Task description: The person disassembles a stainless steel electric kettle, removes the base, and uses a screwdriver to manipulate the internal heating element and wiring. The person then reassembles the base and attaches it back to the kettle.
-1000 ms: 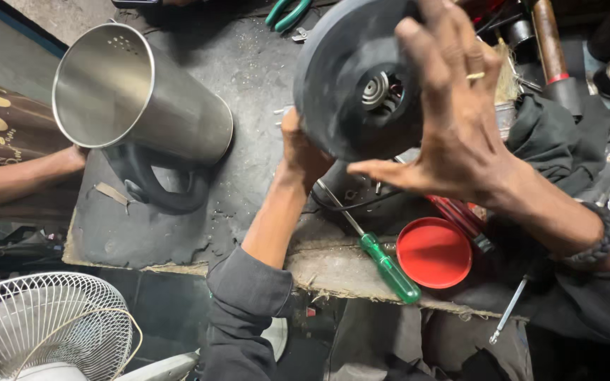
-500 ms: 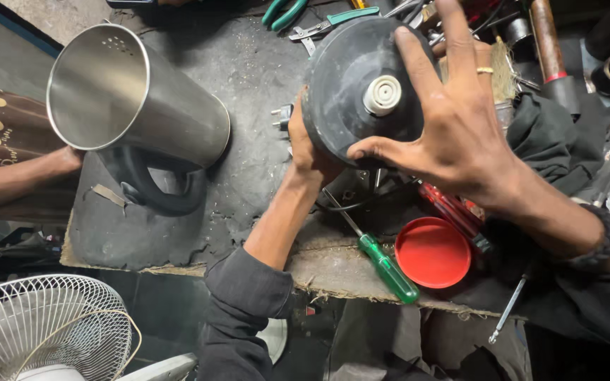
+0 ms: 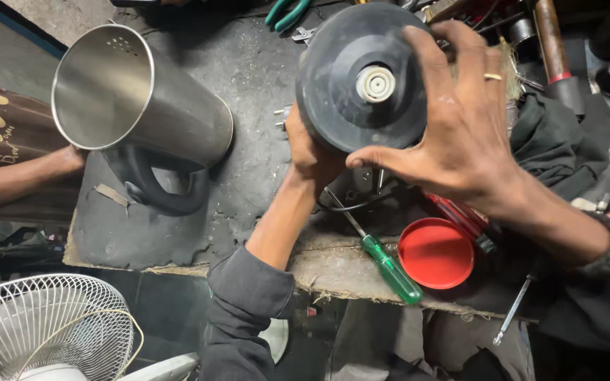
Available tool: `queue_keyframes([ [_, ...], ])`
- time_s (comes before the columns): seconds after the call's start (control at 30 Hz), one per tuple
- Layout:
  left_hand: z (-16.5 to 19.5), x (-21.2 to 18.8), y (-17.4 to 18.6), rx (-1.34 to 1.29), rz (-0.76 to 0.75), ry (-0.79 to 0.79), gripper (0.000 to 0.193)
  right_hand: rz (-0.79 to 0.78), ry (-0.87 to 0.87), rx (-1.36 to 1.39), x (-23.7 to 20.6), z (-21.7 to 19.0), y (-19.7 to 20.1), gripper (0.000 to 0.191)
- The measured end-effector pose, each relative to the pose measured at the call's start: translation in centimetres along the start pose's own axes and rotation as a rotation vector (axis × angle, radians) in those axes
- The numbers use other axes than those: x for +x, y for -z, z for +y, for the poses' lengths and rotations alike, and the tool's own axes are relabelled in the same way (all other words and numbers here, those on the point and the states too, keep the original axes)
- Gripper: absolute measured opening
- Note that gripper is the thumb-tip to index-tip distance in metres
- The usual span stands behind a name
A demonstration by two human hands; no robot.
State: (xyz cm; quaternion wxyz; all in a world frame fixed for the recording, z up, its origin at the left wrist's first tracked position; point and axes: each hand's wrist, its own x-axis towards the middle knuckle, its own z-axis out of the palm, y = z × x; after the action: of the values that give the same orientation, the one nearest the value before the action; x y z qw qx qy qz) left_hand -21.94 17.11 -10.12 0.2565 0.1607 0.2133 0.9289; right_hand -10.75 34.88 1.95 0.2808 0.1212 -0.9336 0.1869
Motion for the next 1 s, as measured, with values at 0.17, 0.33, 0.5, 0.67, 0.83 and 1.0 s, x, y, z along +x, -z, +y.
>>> queue_keyframes([
  [0.17, -0.1, 0.0, -0.4, 0.071, 0.071, 0.015, 0.056, -0.052, -0.049, -0.066, -0.2, 0.7, -0.1, 0.127],
  [0.33, 0.5, -0.4, -0.4, 0.016, -0.020, 0.017, 0.056, -0.118, 0.281, 0.063, 0.8, 2.3, 0.3, 0.135],
  [0.5, 0.0, -0.1, -0.2, -0.001, -0.071, 0.043, 0.052, -0.216, 0.303, 0.232, 1.9, 3.0, 1.0, 0.128],
  [0.67, 0.1, -0.1, 0.1, -0.028, -0.020, 0.098, 0.057, -0.138, 0.246, 0.213, 1.4, 2.2, 1.3, 0.128],
  [0.83, 0.1, -0.4, 0.2, -0.050, -0.027, 0.118, 0.065, -0.126, 0.297, 0.315, 1.5, 2.2, 1.4, 0.126],
  [1.0, -0.3, -0.6, 0.0, -0.105, 0.010, 0.167, 0.069, -0.119, 0.259, 0.297, 1.3, 2.2, 0.4, 0.129],
])
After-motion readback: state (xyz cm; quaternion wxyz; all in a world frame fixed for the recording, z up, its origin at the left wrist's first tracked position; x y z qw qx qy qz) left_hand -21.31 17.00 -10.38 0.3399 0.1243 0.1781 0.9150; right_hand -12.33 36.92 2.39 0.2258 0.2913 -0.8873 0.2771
